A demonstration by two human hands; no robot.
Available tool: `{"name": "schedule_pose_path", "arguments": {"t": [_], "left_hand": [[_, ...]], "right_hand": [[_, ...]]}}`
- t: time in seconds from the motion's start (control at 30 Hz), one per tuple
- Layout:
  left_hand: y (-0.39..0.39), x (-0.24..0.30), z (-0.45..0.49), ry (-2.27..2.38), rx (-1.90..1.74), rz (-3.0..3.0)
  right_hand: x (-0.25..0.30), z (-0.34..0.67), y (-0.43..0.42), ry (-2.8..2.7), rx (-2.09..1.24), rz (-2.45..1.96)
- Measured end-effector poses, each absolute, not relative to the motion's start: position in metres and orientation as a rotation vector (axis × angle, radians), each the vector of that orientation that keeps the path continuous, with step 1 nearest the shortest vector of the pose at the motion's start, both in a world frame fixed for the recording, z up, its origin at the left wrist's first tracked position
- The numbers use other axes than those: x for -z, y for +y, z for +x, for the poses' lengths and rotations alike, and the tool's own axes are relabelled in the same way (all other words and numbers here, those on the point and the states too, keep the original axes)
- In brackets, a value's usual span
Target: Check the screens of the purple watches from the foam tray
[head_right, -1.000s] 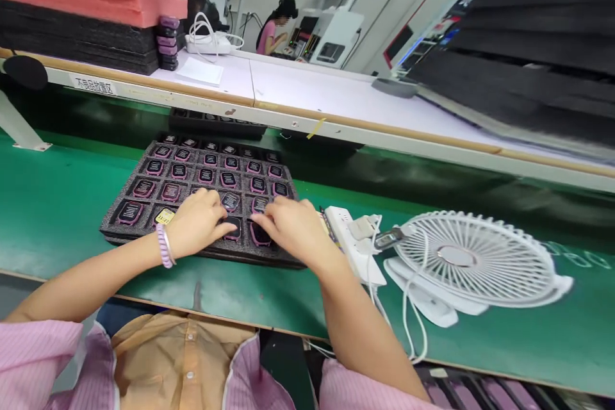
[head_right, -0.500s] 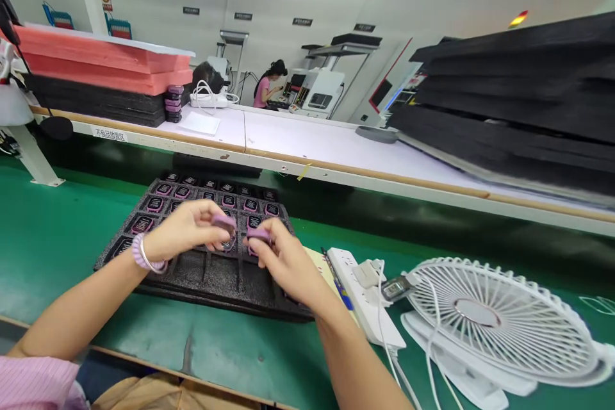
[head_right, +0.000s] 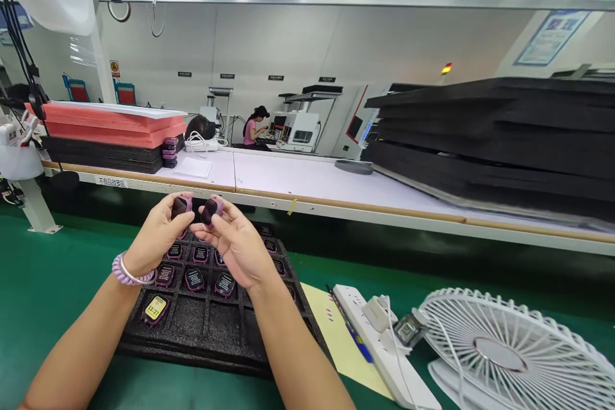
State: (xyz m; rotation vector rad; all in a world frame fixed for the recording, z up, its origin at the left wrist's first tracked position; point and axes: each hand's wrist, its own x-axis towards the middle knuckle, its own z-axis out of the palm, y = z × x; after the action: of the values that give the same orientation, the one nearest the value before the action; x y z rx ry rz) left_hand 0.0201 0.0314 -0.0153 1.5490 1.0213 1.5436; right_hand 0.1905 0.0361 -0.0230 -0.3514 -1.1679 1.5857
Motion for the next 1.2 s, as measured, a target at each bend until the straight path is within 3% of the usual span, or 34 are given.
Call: {"name": "schedule_pose_path", "arguments": {"t": [1.2], "left_hand": [[0.023, 0.020, 0.029, 1.103, -1.675, 1.761]], "right_hand": [[0.036, 0.195, 0.036, -1.148, -1.688, -0.306]]}}
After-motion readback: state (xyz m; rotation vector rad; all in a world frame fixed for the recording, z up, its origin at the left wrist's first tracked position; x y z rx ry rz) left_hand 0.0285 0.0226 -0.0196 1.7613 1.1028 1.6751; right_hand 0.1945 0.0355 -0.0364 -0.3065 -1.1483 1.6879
